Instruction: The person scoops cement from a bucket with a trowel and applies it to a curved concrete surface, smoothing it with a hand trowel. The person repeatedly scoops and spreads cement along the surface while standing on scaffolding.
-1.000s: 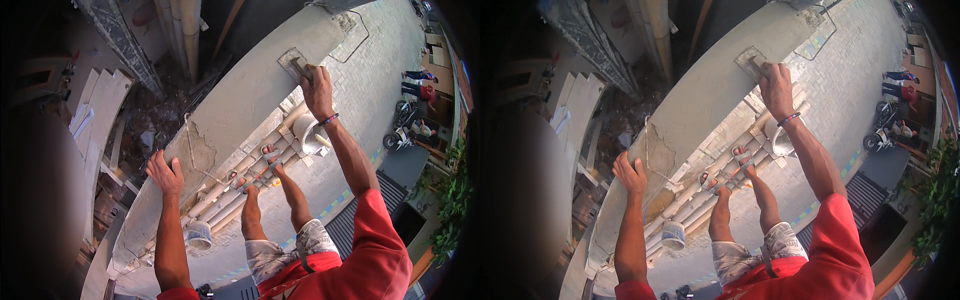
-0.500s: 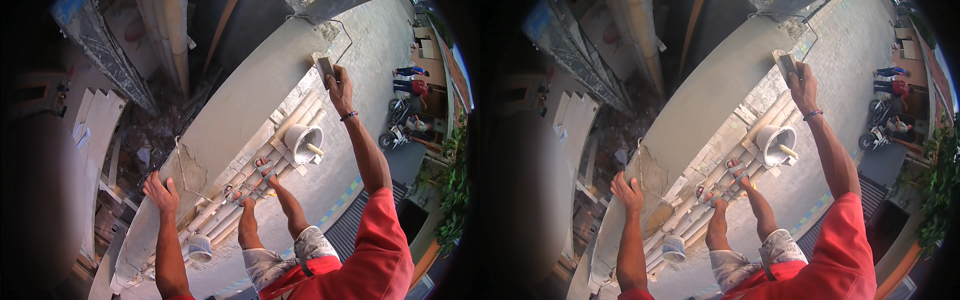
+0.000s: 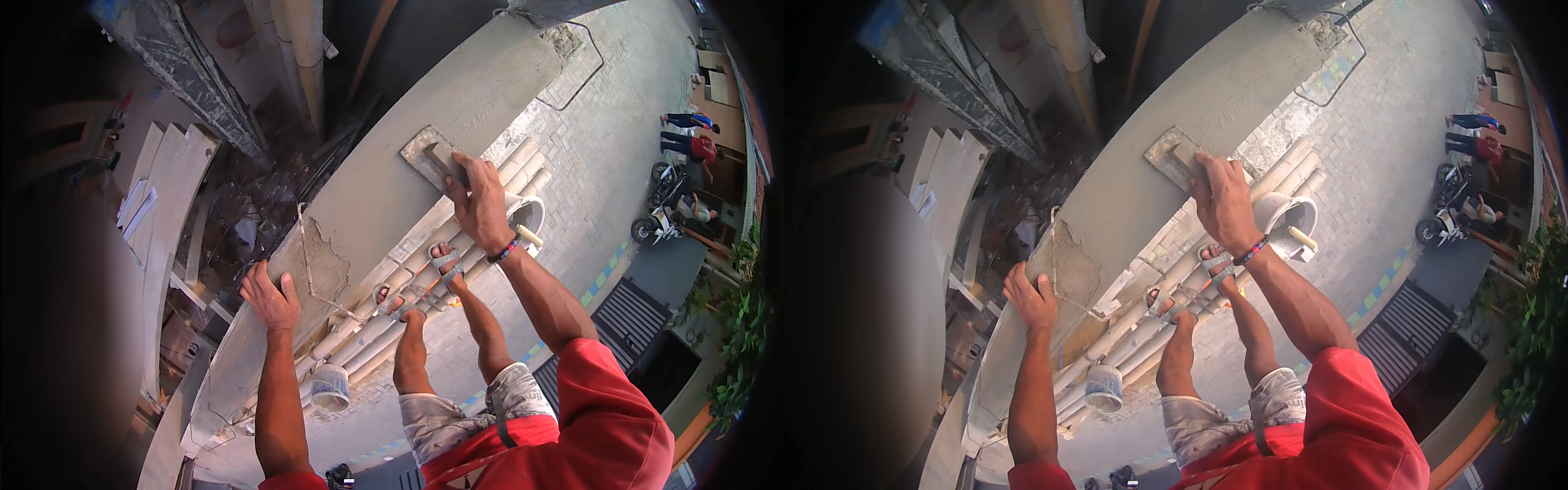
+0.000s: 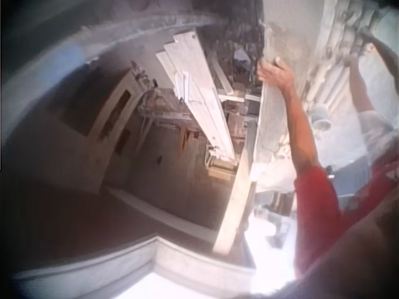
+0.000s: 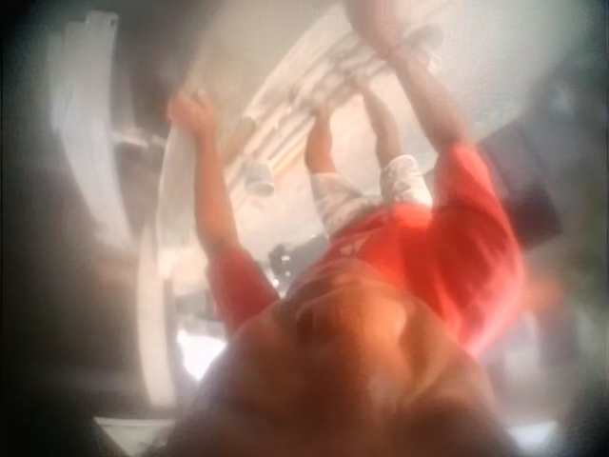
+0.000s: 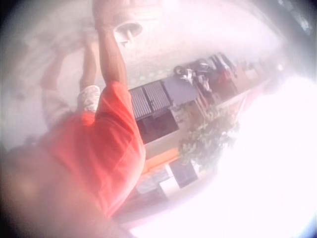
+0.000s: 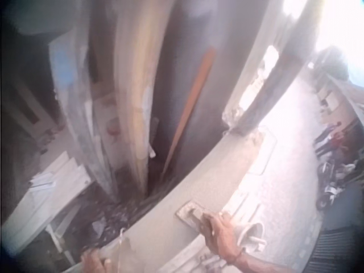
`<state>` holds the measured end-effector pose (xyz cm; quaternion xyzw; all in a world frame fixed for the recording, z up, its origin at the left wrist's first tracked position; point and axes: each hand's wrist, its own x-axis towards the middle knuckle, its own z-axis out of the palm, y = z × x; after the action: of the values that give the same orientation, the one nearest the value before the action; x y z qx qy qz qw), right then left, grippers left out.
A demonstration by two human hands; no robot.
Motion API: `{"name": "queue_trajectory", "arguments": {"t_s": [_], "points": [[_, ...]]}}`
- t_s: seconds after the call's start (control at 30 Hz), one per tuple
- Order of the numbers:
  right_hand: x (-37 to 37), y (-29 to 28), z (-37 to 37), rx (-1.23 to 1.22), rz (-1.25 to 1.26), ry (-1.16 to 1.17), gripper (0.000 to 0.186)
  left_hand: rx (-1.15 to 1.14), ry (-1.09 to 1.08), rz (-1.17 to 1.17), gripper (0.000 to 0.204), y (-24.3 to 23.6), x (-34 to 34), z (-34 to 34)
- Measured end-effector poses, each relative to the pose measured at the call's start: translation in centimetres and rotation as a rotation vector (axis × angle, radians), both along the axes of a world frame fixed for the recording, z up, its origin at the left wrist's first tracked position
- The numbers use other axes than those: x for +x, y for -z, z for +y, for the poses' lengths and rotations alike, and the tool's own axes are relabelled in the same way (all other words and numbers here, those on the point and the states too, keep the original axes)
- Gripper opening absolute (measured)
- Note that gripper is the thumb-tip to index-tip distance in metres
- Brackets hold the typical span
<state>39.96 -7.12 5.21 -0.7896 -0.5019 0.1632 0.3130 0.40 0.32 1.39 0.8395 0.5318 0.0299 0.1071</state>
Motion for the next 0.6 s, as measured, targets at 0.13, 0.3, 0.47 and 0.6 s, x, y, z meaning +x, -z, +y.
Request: {"name": "queue_trajectory", "arguments": {"t_s": [0.13,0.3,0.47,0.6], "points": [[-10.3,-0.6,-4.5,-0.097,0.140,-0.300,0.040,-0.001,-0.003,-0.010,0.048,0.0,0.2,0.0],[-9.4,-1.1,-8.0,-0.069,0.212,-0.406,0.040,0.015,-0.015,-0.034,0.051,0.3,-0.2,0.1],[-8.0,-1.3,-8.5,-0.173,0.438,-0.267,0.036,-0.031,-0.034,-0.050,0.051,-0.3,0.2,0.0],[-9.6,0.6,-7.7,-0.094,0.415,-0.051,0.034,-0.056,-0.045,-0.053,0.052,-0.6,0.5,0.2]]}}
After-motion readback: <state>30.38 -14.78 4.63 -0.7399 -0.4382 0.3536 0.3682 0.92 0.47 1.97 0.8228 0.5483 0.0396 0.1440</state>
